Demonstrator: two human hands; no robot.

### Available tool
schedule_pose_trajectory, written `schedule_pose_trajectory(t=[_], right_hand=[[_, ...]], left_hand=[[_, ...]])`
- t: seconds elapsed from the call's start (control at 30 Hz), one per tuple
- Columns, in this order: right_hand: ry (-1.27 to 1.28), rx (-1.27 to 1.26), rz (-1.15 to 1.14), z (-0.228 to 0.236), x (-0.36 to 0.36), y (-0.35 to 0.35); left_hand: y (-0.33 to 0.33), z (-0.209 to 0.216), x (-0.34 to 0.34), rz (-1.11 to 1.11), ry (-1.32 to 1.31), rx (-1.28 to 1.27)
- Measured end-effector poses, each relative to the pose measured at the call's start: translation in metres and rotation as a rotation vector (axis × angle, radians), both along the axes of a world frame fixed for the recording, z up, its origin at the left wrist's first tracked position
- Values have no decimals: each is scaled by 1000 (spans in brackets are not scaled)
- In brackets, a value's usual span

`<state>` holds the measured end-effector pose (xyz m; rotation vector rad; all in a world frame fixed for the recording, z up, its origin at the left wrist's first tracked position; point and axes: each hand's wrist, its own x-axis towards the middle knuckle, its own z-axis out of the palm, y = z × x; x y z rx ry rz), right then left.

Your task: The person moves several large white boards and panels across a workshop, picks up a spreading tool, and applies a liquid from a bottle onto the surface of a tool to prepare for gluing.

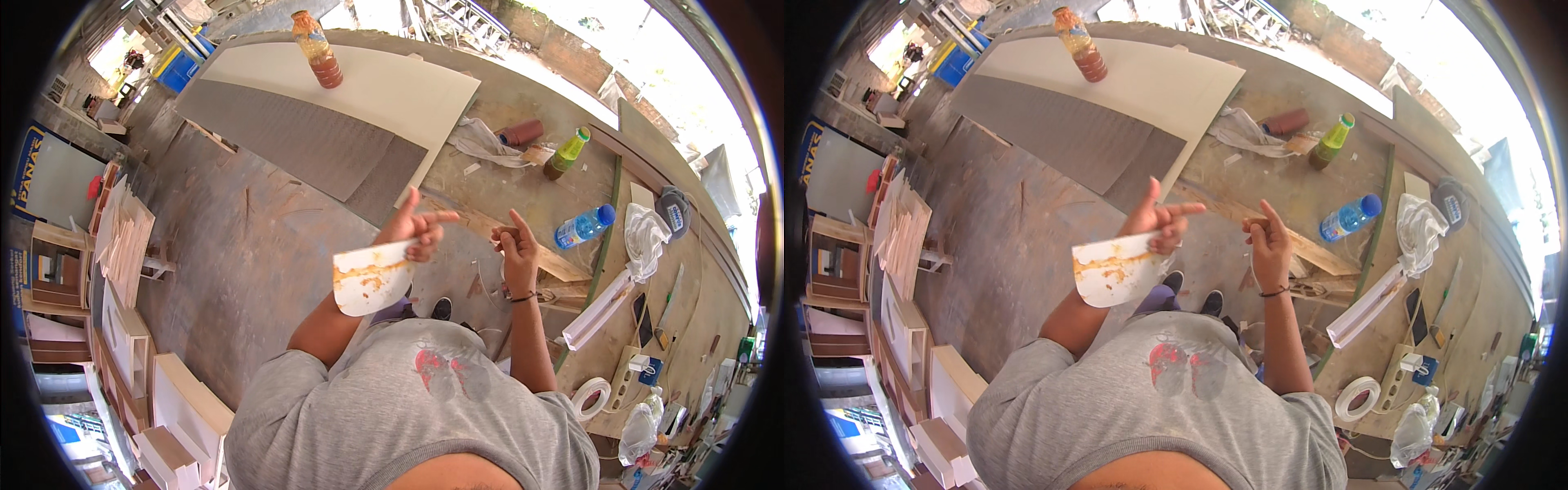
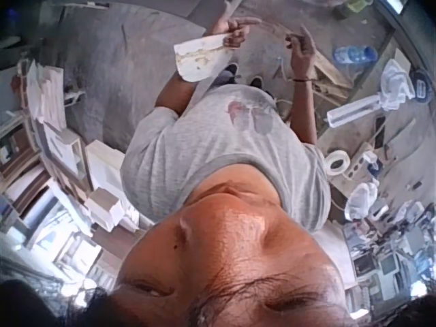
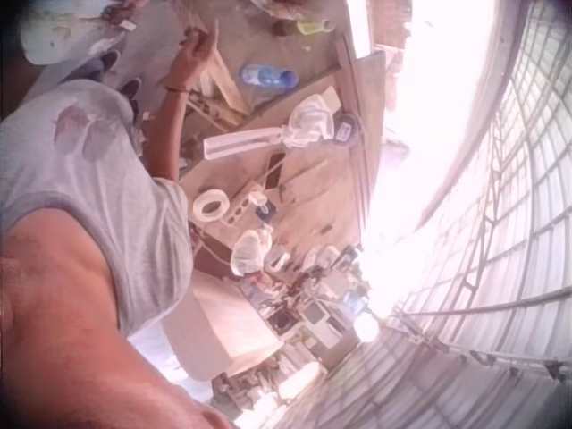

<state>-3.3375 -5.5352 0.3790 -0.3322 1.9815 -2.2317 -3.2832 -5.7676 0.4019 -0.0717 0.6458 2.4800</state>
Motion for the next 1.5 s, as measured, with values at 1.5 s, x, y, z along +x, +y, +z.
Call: schedule_pose_trajectory(t=[1.5], right_hand=[[641,670,183,28,-5,22]], left_hand=[[9,29,3,872,247,404]])
